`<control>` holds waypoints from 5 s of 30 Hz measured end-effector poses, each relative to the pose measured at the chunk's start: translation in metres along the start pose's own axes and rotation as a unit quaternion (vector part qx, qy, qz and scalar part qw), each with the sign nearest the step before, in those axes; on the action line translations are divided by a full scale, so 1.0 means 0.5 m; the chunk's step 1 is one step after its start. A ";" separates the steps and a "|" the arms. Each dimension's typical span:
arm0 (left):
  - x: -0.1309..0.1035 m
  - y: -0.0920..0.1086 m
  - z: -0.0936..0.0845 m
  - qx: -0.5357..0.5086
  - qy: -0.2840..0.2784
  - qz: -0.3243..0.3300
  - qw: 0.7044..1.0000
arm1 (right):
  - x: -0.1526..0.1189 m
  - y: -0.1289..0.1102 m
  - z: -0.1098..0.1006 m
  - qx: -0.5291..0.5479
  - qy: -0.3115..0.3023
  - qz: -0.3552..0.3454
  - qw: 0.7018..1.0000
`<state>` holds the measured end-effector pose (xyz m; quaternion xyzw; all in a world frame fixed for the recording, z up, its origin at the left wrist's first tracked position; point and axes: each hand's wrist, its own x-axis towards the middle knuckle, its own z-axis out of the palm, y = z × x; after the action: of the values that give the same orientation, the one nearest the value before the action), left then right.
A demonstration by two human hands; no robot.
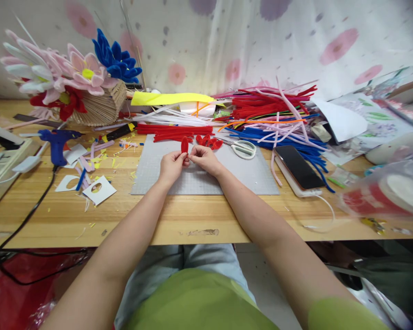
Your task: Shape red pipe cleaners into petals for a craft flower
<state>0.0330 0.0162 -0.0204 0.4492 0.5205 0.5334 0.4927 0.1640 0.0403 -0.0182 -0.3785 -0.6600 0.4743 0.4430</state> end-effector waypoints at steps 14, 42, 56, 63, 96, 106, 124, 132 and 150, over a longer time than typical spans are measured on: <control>-0.016 0.021 -0.006 -0.020 -0.098 -0.109 0.989 | 0.000 0.000 -0.016 0.113 -0.045 0.083 0.989; -0.003 0.033 0.003 -0.094 0.047 -0.076 0.992 | 0.001 0.006 0.013 -0.096 0.035 -0.028 0.994; -0.001 0.032 -0.014 -0.062 0.026 -0.092 0.993 | 0.005 0.006 0.012 0.066 0.027 0.080 0.994; -0.007 0.039 -0.016 -0.042 -0.051 -0.117 0.991 | 0.009 0.003 -0.003 0.122 -0.016 0.102 0.987; -0.018 0.053 -0.032 -0.091 -0.125 -0.188 0.970 | -0.002 -0.005 -0.003 0.115 -0.047 0.103 0.987; -0.008 0.013 -0.008 -0.035 0.010 -0.080 0.996 | 0.009 0.009 0.016 0.055 -0.023 0.097 0.993; 0.001 0.007 -0.006 -0.096 0.011 -0.026 0.995 | 0.001 -0.015 0.012 0.036 -0.052 0.112 0.992; 0.003 -0.022 -0.004 0.044 0.080 0.101 0.991 | 0.009 -0.003 0.014 -0.015 -0.045 0.115 0.992; -0.016 -0.001 0.019 -0.056 0.115 0.021 0.992 | 0.014 -0.002 0.029 0.012 0.001 0.083 0.996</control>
<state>0.0433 0.0094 -0.0202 0.3669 0.5335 0.6203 0.4428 0.1477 0.0424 -0.0179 -0.4273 -0.6203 0.5168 0.4068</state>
